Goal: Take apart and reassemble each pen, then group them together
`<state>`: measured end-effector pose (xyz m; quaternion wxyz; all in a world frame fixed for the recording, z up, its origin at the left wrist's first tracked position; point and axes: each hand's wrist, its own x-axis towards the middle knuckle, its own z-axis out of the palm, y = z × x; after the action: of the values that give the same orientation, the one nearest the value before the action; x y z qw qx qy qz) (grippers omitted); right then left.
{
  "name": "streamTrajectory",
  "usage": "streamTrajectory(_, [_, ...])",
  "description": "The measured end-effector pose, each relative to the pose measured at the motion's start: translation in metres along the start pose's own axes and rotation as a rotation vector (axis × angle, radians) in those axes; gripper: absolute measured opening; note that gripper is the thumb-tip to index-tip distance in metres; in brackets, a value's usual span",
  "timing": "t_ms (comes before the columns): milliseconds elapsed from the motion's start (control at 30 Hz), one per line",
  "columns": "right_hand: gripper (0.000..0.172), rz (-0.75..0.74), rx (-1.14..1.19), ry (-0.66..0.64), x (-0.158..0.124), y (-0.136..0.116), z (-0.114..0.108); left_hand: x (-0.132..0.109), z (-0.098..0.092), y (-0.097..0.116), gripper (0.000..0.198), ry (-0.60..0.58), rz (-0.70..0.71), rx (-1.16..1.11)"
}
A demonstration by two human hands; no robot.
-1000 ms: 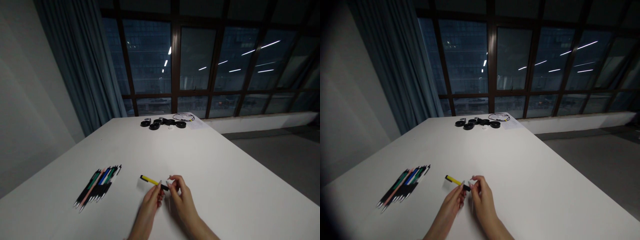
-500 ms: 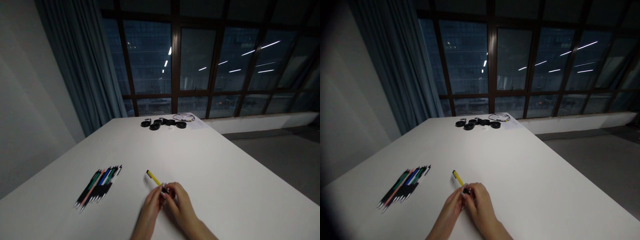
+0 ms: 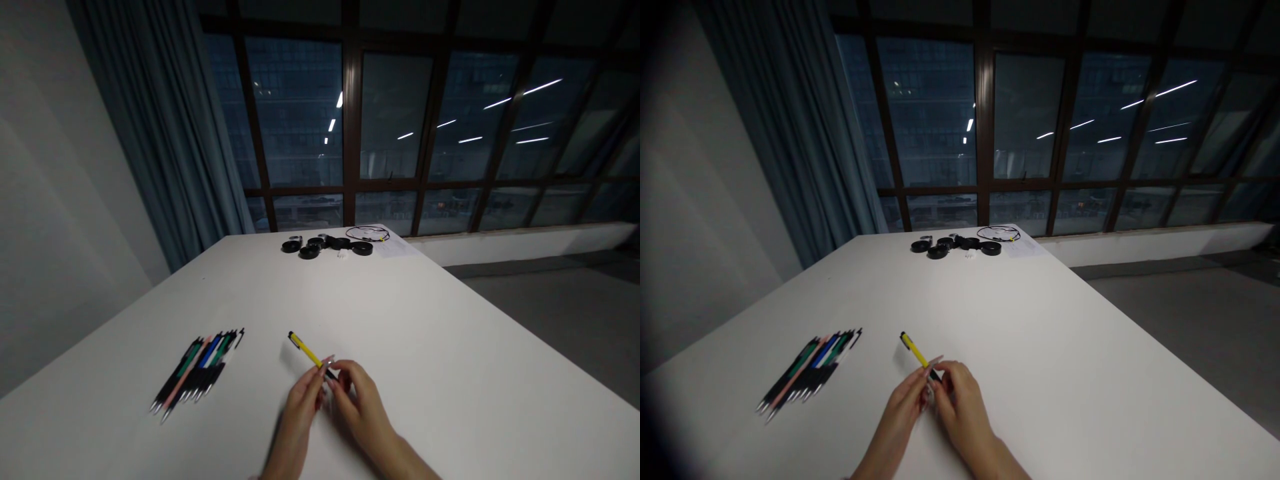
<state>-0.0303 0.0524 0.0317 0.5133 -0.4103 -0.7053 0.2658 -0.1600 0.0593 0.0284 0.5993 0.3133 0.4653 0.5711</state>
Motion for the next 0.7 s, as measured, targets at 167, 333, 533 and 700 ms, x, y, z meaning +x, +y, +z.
streamTrajectory(167, [0.022, 0.007, 0.027, 0.008, -0.001, 0.004, 0.000, -0.002, 0.004, 0.001, 0.048, 0.034, -0.029, -0.018])
streamTrajectory(333, [0.021, 0.027, 0.056, 0.020, 0.000, 0.007, 0.000, 0.002, 0.000, 0.004, 0.052, 0.111, -0.077, -0.147])
streamTrajectory(533, [0.018, -0.005, 0.070, 0.033, 0.000, 0.005, -0.002, 0.013, -0.006, 0.006, 0.059, 0.102, -0.157, -0.104])
streamTrajectory(700, [0.013, -0.018, 0.075, 0.031, 0.002, 0.004, -0.001, 0.013, -0.005, 0.002, 0.054, 0.076, -0.136, -0.070])
